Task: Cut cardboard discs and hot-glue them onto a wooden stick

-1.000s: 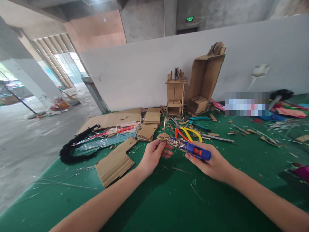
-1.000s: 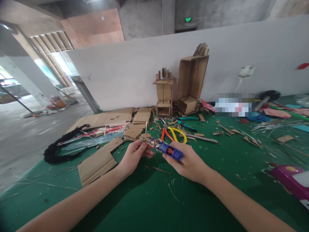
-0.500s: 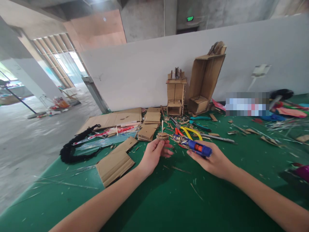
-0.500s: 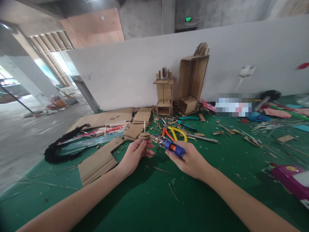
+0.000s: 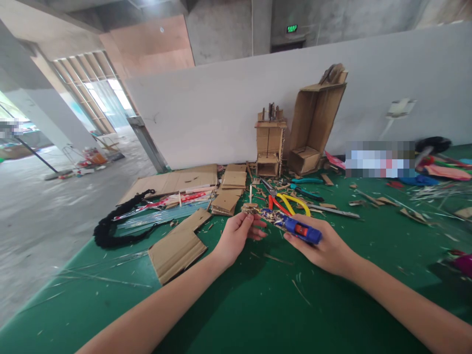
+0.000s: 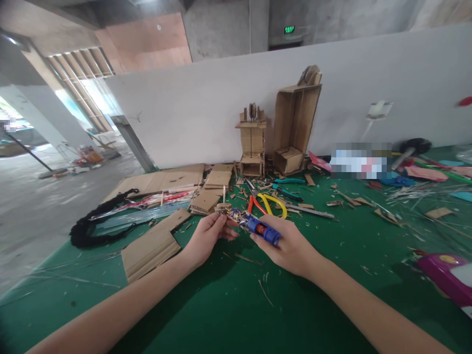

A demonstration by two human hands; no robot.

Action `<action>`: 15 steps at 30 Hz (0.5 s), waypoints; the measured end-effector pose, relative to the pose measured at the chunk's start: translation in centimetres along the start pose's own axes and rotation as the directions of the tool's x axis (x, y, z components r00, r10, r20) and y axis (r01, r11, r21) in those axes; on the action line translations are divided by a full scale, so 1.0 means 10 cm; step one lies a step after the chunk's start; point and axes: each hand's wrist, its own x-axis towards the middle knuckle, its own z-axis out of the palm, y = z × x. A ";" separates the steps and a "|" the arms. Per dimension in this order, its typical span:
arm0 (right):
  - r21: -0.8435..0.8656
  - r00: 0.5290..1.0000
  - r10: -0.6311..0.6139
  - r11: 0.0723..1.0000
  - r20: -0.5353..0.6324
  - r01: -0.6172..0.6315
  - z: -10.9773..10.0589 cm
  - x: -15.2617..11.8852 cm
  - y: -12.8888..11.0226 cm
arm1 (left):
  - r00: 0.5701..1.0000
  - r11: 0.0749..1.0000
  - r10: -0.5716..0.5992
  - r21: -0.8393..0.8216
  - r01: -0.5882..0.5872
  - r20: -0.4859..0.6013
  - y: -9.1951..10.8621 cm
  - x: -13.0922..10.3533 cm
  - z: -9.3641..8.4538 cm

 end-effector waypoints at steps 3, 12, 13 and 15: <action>-0.006 1.000 -0.006 1.000 -0.006 0.006 0.02 -0.01 0.02 | 1.000 1.000 0.006 0.009 -0.006 -0.010 0.00 0.00 0.00; -0.051 0.998 0.006 0.999 -0.069 -0.009 0.05 -0.03 0.08 | 1.000 0.998 -0.014 -0.054 0.015 0.025 0.00 -0.01 -0.02; -0.054 0.998 0.018 0.998 -0.056 -0.021 0.04 -0.03 0.09 | 1.000 0.998 -0.015 -0.061 0.016 0.026 0.01 -0.01 -0.02; -0.053 0.998 0.033 0.998 -0.061 -0.036 0.04 -0.03 0.10 | 0.999 0.997 -0.017 -0.070 0.019 0.031 0.02 -0.01 -0.02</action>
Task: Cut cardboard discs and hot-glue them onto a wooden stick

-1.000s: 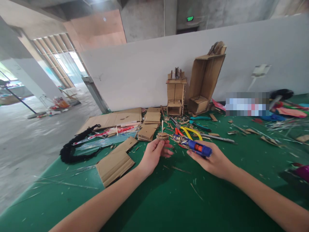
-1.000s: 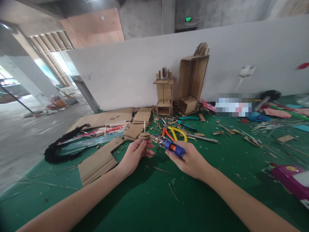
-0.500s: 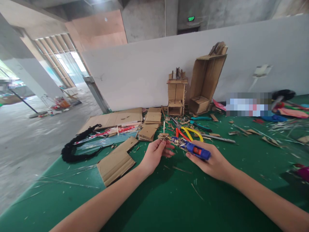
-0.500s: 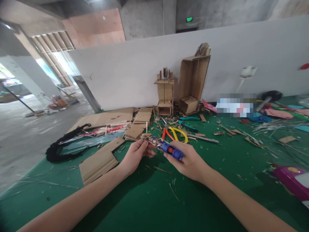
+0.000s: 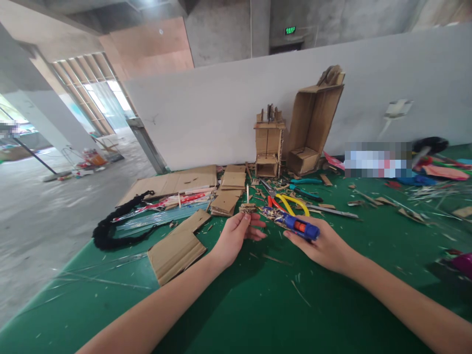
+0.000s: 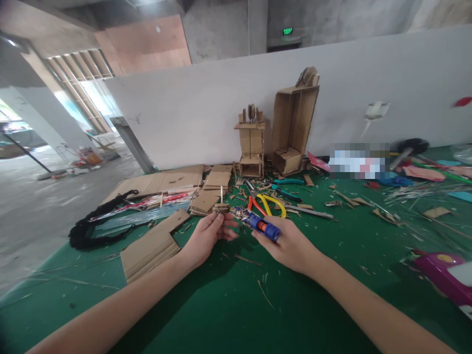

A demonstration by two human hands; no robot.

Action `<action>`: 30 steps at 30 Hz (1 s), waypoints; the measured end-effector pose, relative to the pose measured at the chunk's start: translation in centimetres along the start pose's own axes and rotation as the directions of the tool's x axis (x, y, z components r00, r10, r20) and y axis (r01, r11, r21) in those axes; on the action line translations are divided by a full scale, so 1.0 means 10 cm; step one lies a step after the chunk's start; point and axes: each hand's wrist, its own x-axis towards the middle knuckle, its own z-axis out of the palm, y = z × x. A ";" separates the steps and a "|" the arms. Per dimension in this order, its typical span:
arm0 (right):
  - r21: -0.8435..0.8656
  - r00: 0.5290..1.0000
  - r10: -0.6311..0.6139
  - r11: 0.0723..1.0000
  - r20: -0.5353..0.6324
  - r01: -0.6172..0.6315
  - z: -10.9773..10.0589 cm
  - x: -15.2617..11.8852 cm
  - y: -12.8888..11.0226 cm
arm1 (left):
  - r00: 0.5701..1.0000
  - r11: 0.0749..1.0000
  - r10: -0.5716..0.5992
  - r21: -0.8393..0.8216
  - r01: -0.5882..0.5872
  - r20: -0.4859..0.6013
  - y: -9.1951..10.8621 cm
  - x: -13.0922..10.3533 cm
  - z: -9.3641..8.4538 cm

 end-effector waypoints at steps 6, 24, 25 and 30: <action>-0.002 1.000 0.004 1.000 -0.014 -0.004 0.01 0.00 0.03 | 0.999 1.000 0.005 0.016 -0.006 0.039 0.00 -0.01 -0.01; 0.486 0.819 0.570 0.699 0.064 -0.525 -0.02 0.15 -0.06 | 0.977 0.956 0.173 0.261 -0.136 -0.124 0.11 0.01 0.06; 0.557 0.780 0.619 0.617 0.090 -0.555 -0.01 0.15 -0.10 | 0.975 0.949 0.176 0.286 -0.131 -0.137 0.14 0.00 0.09; 0.744 0.720 0.638 0.336 0.271 -0.578 0.02 0.17 -0.32 | 0.972 0.926 0.189 0.355 -0.130 -0.139 0.26 -0.07 0.28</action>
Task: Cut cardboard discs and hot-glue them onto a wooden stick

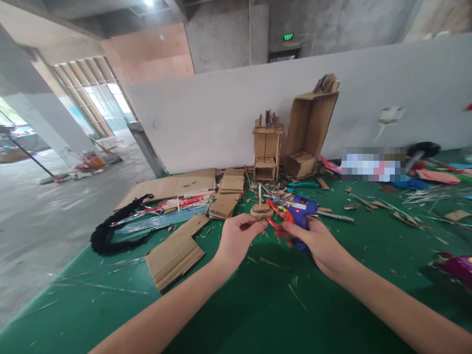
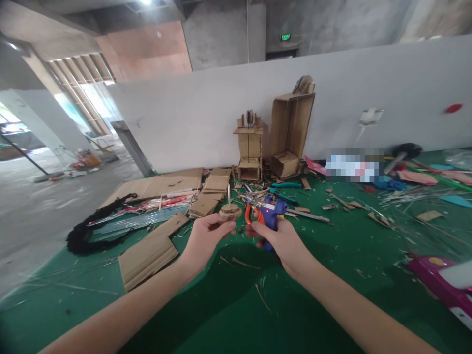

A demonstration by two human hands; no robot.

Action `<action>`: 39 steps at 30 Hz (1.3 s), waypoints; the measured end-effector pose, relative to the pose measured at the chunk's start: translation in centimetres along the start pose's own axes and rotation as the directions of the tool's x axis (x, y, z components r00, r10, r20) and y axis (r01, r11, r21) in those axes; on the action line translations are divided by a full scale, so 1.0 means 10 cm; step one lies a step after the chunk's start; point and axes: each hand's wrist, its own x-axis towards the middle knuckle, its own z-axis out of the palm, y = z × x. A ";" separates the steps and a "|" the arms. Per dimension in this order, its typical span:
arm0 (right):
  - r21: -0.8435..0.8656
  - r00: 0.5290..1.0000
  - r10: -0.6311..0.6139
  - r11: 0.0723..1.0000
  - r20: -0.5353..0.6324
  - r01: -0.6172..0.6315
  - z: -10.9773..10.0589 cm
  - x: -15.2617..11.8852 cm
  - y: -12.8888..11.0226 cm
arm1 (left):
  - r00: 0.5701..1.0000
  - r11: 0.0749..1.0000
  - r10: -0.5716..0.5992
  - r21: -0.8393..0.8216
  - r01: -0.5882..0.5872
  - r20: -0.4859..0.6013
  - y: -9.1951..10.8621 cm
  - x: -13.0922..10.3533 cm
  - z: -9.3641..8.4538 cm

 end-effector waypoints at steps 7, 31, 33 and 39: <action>0.262 0.998 0.016 0.965 0.062 -0.032 0.10 -0.04 -0.04 | 0.997 0.989 0.074 -0.131 -0.069 0.031 0.16 0.04 0.23; 0.230 0.969 -0.198 0.946 -0.147 0.228 -0.01 0.17 0.01 | 0.988 0.028 0.134 0.996 -0.081 0.077 0.07 0.77 -1.36; 0.185 0.967 -0.212 0.954 -0.140 0.236 0.00 0.18 0.05 | 0.995 -0.020 0.037 0.996 -0.088 0.089 -0.02 0.95 -1.63; 0.120 0.969 -0.220 0.965 -0.115 0.233 -0.03 0.19 0.13 | 0.982 -0.070 -0.085 0.982 -0.177 0.171 -0.14 1.15 -1.74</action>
